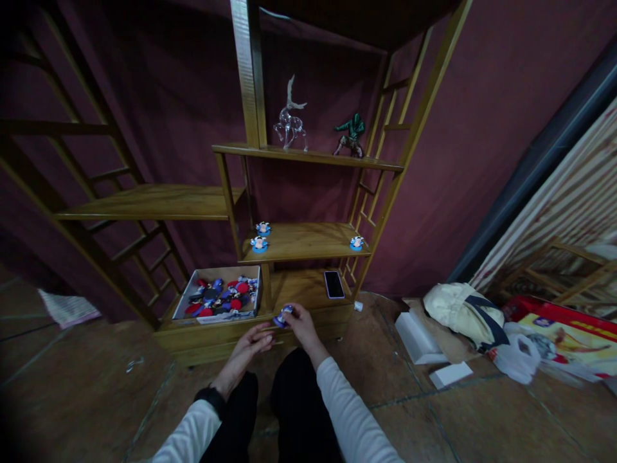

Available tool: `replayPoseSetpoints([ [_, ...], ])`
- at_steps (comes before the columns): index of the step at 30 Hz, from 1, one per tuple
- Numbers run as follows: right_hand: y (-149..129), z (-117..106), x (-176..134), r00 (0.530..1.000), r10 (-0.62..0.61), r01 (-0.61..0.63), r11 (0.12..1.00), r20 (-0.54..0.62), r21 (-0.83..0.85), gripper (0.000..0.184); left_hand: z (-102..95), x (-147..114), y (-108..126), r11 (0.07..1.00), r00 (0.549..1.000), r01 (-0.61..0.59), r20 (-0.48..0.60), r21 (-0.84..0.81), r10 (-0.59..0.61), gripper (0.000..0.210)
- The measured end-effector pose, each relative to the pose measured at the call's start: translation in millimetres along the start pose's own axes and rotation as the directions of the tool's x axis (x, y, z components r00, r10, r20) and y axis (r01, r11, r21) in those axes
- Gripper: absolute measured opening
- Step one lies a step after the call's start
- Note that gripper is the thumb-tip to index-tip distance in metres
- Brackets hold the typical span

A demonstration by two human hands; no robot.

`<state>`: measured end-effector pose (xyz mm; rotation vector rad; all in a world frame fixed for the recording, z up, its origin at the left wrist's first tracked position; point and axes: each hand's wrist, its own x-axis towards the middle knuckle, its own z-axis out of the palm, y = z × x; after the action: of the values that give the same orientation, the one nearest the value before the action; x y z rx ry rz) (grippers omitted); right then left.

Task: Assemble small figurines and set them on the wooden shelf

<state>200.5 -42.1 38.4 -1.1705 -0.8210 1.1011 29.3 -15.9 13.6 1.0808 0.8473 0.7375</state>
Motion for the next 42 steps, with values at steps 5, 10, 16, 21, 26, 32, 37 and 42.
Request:
replayPoseSetpoints([
  [5, -41.1, -7.6, 9.3, 0.996, 0.061, -0.044, 0.972, -0.064, 0.229, 0.04, -1.7, 1.8, -4.5, 1.0, 1.0, 0.002, 0.018, 0.022, -0.002, 0.059],
  [10, -66.9, -10.8, 12.2, 0.999, 0.028, -0.022, 0.98, -0.026, 0.199, 0.036, -3.6, 3.3, -8.0, 0.999, 0.999, -0.011, 0.043, 0.043, 0.009, 0.054],
  [16, -92.4, -12.6, 14.3, 0.997, -0.081, 0.08, 0.996, 0.018, 0.029, 0.039, -4.4, 4.8, -6.9, 0.997, 0.999, 0.006, 0.052, 0.081, -0.011, 0.052],
  [21, -125.3, -20.8, 31.4, 0.977, -0.212, 0.213, 0.977, 0.028, -0.03, 0.041, -3.6, 4.7, -2.8, 0.995, 0.999, 0.024, 0.036, 0.098, -0.028, 0.052],
  [26, -151.9, -26.8, 65.1, 0.928, -0.372, 0.373, 0.921, 0.036, -0.115, 0.043, -1.8, 3.8, -1.0, 0.994, 0.999, 0.024, 0.032, 0.108, -0.028, 0.05],
  [32, -159.8, -29.2, 107.7, 0.903, -0.425, 0.426, 0.867, 0.062, -0.258, 0.035, -1.7, 3.0, -1.2, 0.996, 0.999, 0.019, 0.04, 0.089, -0.023, 0.048],
  [37, -157.2, -32.0, 132.9, 0.91, -0.405, 0.409, 0.851, 0.083, -0.33, 0.031, -3.9, 3.4, -2.2, 0.997, 0.999, 0.008, 0.04, 0.081, -0.012, 0.047],
  [42, -154.6, -36.5, 149.5, 0.918, -0.377, 0.394, 0.833, 0.123, -0.388, 0.032, -5.7, 4.5, -3.8, 0.997, 1.0, 0.019, 0.022, 0.075, -0.021, 0.046],
])
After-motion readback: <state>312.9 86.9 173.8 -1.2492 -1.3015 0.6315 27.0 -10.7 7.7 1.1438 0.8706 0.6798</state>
